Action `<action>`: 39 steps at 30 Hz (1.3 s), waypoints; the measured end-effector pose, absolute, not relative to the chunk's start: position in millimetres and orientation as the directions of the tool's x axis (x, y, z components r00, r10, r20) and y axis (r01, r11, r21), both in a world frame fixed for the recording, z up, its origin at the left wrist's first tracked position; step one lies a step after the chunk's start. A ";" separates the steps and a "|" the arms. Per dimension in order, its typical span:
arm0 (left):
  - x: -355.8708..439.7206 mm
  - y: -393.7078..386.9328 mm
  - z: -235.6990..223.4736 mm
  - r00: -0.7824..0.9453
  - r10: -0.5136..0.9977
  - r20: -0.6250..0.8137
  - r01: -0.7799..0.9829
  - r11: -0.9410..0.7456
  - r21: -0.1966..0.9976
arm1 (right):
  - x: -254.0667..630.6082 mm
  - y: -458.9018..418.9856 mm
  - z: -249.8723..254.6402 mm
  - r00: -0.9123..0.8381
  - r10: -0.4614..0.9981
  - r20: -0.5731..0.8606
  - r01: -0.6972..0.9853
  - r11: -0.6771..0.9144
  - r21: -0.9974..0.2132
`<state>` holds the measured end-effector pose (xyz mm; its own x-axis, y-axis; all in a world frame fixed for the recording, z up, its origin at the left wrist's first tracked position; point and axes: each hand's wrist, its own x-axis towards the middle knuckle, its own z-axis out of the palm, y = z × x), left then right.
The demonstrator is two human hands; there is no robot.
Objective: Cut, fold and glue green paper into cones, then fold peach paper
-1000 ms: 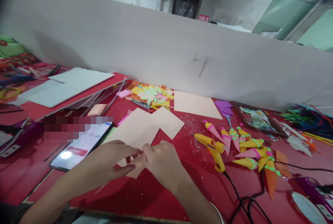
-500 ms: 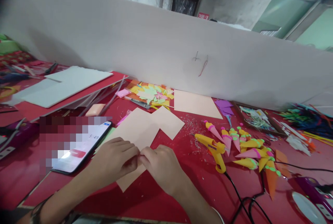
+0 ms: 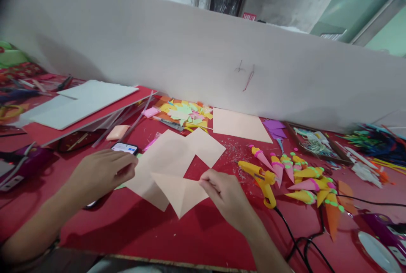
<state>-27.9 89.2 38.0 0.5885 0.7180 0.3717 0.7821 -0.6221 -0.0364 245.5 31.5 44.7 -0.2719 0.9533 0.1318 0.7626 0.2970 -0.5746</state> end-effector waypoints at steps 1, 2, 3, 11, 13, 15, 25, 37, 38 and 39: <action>-23.7 86.4 40.3 0.584 0.718 0.380 0.770 -0.638 0.023 | 245.0 31.3 44.5 -0.277 0.952 0.131 0.767 0.302 -0.566; -17.2 82.2 41.7 0.601 0.703 0.380 0.728 -0.678 0.101 | 243.5 31.2 44.2 -0.294 0.947 0.127 0.771 0.314 -0.553; -9.2 77.2 42.3 0.627 0.694 0.353 0.677 -0.710 0.192 | 241.2 31.1 43.9 -0.320 0.940 0.122 0.773 0.333 -0.540; 13.8 61.0 32.5 0.655 0.708 0.264 0.652 -0.706 0.276 | 238.3 32.5 36.7 -0.462 0.882 0.095 0.756 0.448 -0.477; 11.2 61.5 33.1 0.691 0.673 0.264 0.625 -0.740 0.249 | 239.3 34.3 34.4 -0.466 0.868 0.170 0.771 0.493 -0.404; 13.7 59.8 33.3 0.710 0.654 0.260 0.612 -0.756 0.230 | 235.2 35.5 33.3 -0.473 0.831 0.292 0.786 0.548 -0.286; 29.3 49.5 29.5 0.726 0.628 0.282 0.575 -0.778 0.252 | 207.7 35.1 16.9 -0.512 0.744 0.429 0.718 0.645 -0.260; -12.7 65.3 31.2 0.558 0.820 0.125 0.656 -0.528 0.540 | 267.2 33.7 11.5 -0.198 0.890 0.411 0.877 0.348 -0.332; -12.7 66.0 31.6 0.527 0.842 0.111 0.644 -0.482 0.594 | 267.1 33.7 11.5 -0.136 0.911 0.390 0.858 0.305 -0.413; -11.1 66.4 31.7 0.499 0.861 0.099 0.620 -0.435 0.653 | 265.0 34.0 11.2 -0.085 0.934 0.346 0.811 0.267 -0.521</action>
<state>-11.1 66.4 31.7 0.4993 0.8607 0.0993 0.6204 -0.4351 0.6525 265.0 34.0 11.2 -0.0850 0.9343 0.3462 0.8110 0.2667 -0.5208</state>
